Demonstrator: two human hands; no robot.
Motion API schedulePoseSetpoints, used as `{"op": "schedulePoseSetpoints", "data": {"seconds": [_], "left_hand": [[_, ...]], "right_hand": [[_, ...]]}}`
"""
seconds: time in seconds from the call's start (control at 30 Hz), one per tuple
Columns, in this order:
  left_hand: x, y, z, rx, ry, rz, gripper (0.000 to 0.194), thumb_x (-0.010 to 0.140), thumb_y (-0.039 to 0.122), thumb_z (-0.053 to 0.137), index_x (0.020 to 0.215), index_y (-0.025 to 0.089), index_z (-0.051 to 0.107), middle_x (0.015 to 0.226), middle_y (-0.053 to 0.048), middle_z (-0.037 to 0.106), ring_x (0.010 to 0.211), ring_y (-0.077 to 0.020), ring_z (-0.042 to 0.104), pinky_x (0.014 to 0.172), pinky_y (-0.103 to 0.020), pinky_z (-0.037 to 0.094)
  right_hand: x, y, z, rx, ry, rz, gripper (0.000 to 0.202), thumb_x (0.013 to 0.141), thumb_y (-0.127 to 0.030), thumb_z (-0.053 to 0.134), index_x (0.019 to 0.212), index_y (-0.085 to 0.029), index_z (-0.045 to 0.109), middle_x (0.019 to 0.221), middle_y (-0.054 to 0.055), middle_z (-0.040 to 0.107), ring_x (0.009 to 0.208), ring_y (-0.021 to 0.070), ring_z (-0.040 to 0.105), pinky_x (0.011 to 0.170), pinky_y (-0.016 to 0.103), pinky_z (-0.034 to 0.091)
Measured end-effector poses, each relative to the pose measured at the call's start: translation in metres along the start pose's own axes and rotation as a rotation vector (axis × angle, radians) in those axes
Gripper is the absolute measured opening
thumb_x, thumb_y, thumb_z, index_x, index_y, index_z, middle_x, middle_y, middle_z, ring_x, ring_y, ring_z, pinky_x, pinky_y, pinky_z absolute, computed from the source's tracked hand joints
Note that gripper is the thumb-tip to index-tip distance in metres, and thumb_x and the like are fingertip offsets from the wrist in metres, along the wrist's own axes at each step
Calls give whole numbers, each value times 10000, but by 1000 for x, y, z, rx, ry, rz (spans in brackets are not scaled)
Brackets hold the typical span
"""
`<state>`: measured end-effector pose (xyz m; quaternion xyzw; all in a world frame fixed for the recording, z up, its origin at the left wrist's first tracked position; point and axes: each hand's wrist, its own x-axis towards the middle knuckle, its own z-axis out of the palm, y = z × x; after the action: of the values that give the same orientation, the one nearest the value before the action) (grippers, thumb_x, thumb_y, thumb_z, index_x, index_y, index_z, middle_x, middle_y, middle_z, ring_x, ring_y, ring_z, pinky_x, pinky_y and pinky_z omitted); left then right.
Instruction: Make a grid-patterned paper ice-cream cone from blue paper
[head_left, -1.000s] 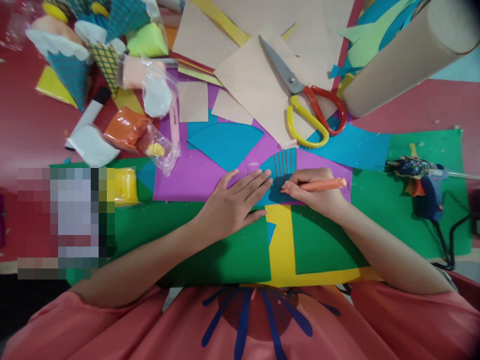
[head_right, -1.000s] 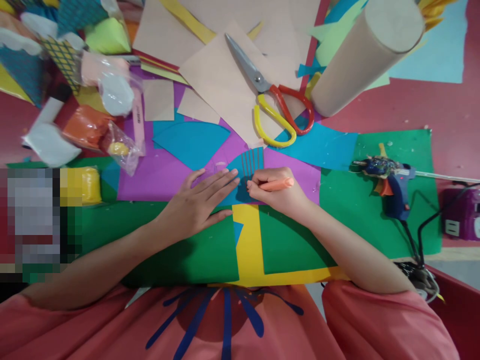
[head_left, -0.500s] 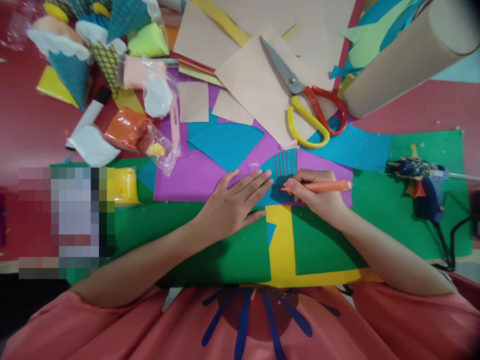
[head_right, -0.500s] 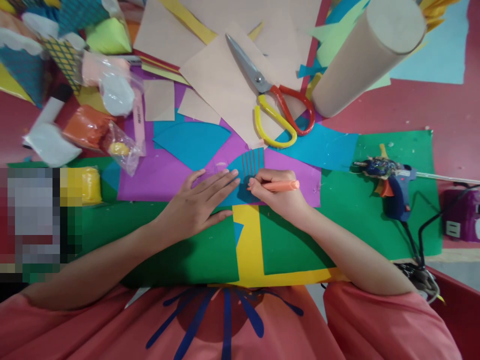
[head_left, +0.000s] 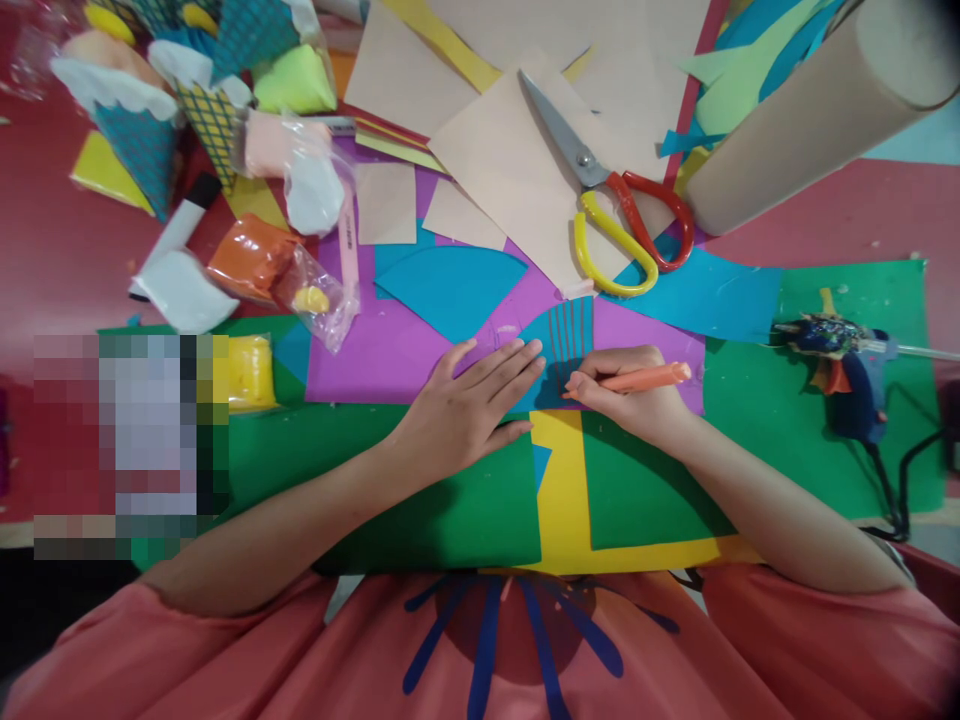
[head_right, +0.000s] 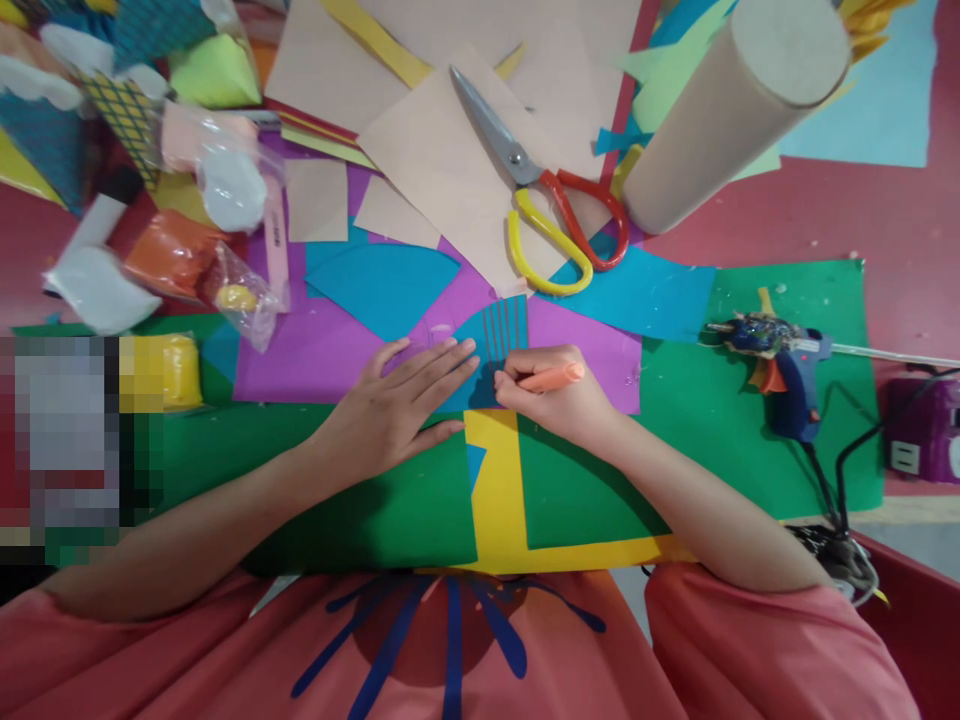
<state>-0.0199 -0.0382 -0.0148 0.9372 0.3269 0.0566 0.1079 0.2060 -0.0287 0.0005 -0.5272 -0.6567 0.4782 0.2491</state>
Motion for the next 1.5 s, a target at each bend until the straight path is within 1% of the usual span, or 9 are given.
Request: {"op": "schedulePoseSetpoints", "data": {"seconds": [0.27,0.5,0.83,1.0,1.1,1.17,1.3,1.4,1.5], "left_hand": [[0,0,0,6,6,7,516,1027,397,309,1465,134,382,1521,-125,422,1392,-243,430,1158,-486,238],[0,0,1,14,18,4,525,1028,421,294,1464,146,388,1513,-125,433,1391,-240,431,1157,-476,243],[1,1,0,47,42,24,512,1034,406,287,1437,117,414,1505,-111,450,1371,-235,450,1144,-461,240],[1,0,1,50,54,26,515,1035,411,284,1433,113,418,1499,-114,458,1364,-236,458,1143,-454,240],[0,0,1,40,51,23,514,1033,410,299,1440,117,409,1504,-113,452,1370,-236,452,1149,-459,235],[0,0,1,30,46,21,512,1031,403,308,1447,119,401,1507,-114,447,1374,-233,448,1157,-462,230],[0,-1,0,16,40,35,513,1028,401,323,1447,117,404,1506,-122,446,1379,-238,445,1172,-473,223],[-1,-3,-2,-2,48,69,511,1025,410,335,1428,111,431,1489,-130,470,1378,-242,448,1191,-486,207],[-1,-4,-3,-35,53,129,498,1017,419,364,1392,112,481,1463,-135,502,1377,-242,453,1195,-473,237]], "right_hand": [[1,-3,1,62,72,6,311,799,-284,560,513,-190,483,476,-14,552,447,76,457,436,206,338],[-1,2,2,-65,27,-34,331,815,-268,546,505,-186,465,484,-13,525,482,86,446,455,220,313],[-1,0,1,-78,-59,-87,360,819,-262,502,485,-182,397,451,-32,424,438,59,363,437,214,253],[0,0,-1,-30,-83,-114,342,807,-247,522,484,-170,439,458,-29,466,440,53,388,429,199,261],[1,-1,-4,84,-95,-52,314,794,-254,556,496,-162,514,468,-18,529,436,58,430,414,195,282],[3,0,-5,221,-45,16,269,779,-271,593,534,-162,573,490,-13,579,432,67,472,409,194,328],[3,7,-5,458,221,39,308,838,-445,607,703,-175,669,538,-7,632,399,91,532,386,219,412],[4,12,-6,387,385,-24,410,918,-553,492,907,-204,708,540,-11,631,387,96,544,386,229,440],[5,14,-9,195,427,-132,319,937,-493,513,1002,-233,687,716,14,718,573,127,676,561,260,563]]}}
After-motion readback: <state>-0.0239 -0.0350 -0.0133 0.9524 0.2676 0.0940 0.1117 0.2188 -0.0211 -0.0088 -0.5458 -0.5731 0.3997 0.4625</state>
